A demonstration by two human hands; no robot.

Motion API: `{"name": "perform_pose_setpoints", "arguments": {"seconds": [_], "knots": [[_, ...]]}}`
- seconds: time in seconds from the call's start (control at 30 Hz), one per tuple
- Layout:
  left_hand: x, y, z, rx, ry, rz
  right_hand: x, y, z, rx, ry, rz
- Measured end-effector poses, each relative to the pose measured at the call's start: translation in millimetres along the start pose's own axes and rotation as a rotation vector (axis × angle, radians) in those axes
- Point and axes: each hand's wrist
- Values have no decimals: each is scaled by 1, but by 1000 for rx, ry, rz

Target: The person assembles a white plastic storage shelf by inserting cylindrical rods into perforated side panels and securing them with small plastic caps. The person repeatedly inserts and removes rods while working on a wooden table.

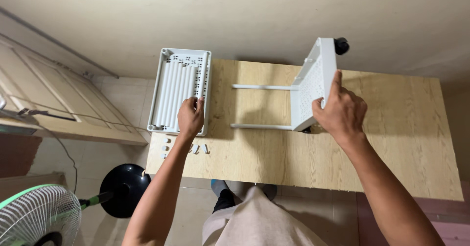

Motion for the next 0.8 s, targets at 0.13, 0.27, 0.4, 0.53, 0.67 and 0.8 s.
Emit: {"name": "perform_pose_setpoints", "arguments": {"seconds": [0.13, 0.27, 0.4, 0.53, 0.67, 0.8], "knots": [[11, 2, -23, -148, 19, -10, -6, 3, -6, 41, -31, -61], [22, 2, -30, -132, -4, 7, -4, 3, -7, 40, -26, -67], [27, 1, -22, -263, -34, -36, 2, -1, -1, -24, -12, 18], [26, -3, -17, -261, -54, -8, 4, -1, 0, 6, -5, -34], [25, 0, -14, -320, 23, -57, 1, 1, -4, 24, -7, -57], [30, 5, -22, -274, 139, -13, -2, 2, -8, 53, 11, -66]]}}
Point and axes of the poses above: each hand's wrist, its own y-axis towards the middle knuckle, its own x-axis out of the palm, z = x × y, and after that the axes turned 10 degrees about z, right-handed
